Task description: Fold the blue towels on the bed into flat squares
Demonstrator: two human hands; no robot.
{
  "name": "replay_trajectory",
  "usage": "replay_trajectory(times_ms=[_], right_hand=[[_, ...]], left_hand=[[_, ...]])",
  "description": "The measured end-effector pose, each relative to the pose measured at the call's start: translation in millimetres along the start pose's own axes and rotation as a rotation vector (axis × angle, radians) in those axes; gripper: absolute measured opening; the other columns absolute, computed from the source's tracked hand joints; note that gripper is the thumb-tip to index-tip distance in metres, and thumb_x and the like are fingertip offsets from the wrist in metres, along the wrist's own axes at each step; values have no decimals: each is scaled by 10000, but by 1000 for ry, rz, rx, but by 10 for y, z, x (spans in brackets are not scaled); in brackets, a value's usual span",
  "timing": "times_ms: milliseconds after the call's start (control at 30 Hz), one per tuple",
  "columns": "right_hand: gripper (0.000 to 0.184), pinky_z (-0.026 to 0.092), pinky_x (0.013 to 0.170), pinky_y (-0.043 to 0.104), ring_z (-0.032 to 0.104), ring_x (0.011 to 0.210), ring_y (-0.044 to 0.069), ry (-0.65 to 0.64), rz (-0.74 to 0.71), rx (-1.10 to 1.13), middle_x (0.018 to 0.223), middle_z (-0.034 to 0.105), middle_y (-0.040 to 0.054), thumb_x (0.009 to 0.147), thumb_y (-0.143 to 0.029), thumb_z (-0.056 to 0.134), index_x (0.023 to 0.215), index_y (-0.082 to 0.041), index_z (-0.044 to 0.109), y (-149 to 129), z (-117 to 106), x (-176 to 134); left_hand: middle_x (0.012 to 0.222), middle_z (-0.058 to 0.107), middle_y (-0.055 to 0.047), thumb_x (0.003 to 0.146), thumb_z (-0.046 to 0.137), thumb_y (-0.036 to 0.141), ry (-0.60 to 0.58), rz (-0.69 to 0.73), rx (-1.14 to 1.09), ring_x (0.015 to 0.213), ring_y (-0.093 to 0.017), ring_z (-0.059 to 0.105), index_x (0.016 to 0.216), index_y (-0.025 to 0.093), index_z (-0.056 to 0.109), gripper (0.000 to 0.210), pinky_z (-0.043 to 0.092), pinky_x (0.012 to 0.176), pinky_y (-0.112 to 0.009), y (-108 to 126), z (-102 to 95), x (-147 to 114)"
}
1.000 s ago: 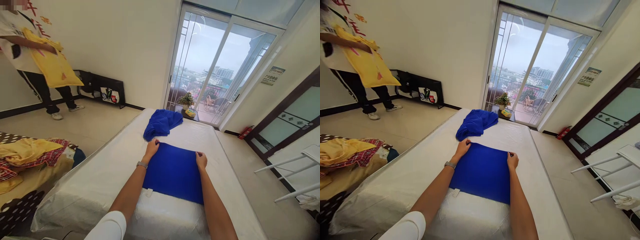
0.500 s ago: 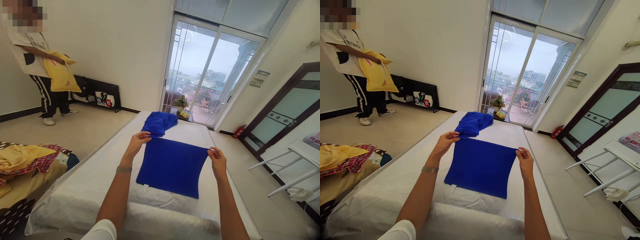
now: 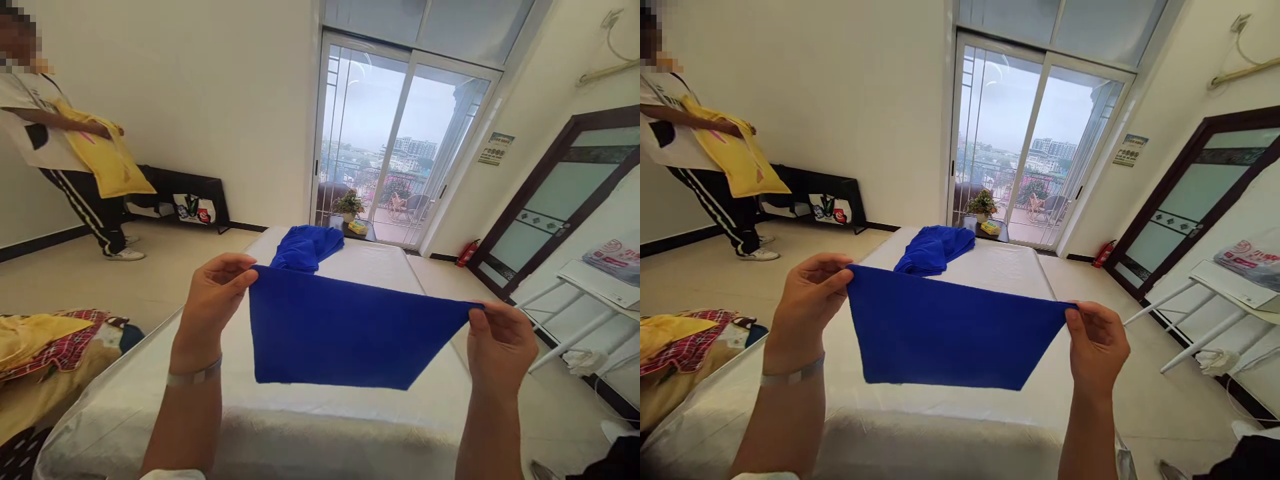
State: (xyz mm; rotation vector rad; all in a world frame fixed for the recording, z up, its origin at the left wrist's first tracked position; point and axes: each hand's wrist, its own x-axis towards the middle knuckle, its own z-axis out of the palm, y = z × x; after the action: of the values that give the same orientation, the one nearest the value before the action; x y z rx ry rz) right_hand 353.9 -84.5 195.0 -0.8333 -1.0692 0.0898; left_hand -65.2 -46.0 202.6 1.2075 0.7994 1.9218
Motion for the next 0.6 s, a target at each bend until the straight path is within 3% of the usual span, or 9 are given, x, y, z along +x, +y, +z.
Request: replay_trajectory(times_ms=[100,200,267,400,500,600], right_hand=[[318,556,763,328,664,794,161,-5,-21,-43,874,697,20,725,-372,856,939,-206,689,29,36,-15],[351,554,735,316,663,785,160,-98,63,-94,868,699,26,742,-439,831,958,-198,693,302,126,-49],[391,554,754,325,666,817,169,-187,158,-107,890,705,35,752,-499,801,974,-197,689,642,204,-99],[483,554,769,342,669,790,178,-440,366,-181,860,711,42,774,-569,719,1052,-177,676,1549,377,-298],[442,557,768,337,688,787,189,-583,495,-358,863,729,52,804,-516,650,1077,-168,663,2152,522,-471],[321,555,772,322,703,820,192,-635,538,-523,908,742,58,836,-405,587,1056,-186,669,2521,665,-578]], left_hand=[[749,705,36,580,909,264,39,41,45,711,-88,630,814,226,759,280,518,681,-182,0,36,-12],[806,717,17,585,905,309,25,9,121,771,-117,648,847,216,753,316,529,744,-227,-253,-22,74],[820,715,1,594,896,359,-18,-47,187,796,-136,654,890,204,749,365,528,756,-253,-601,-106,159],[785,713,-25,599,853,493,-131,-254,359,751,-163,655,966,167,731,506,518,692,-280,-1558,-303,292],[704,711,-40,557,831,546,-141,-387,562,686,-186,657,881,148,721,525,510,629,-295,-2200,-403,338],[687,714,-45,582,807,466,-136,-401,675,686,-206,667,826,160,714,402,504,634,-308,-2596,-443,377]])
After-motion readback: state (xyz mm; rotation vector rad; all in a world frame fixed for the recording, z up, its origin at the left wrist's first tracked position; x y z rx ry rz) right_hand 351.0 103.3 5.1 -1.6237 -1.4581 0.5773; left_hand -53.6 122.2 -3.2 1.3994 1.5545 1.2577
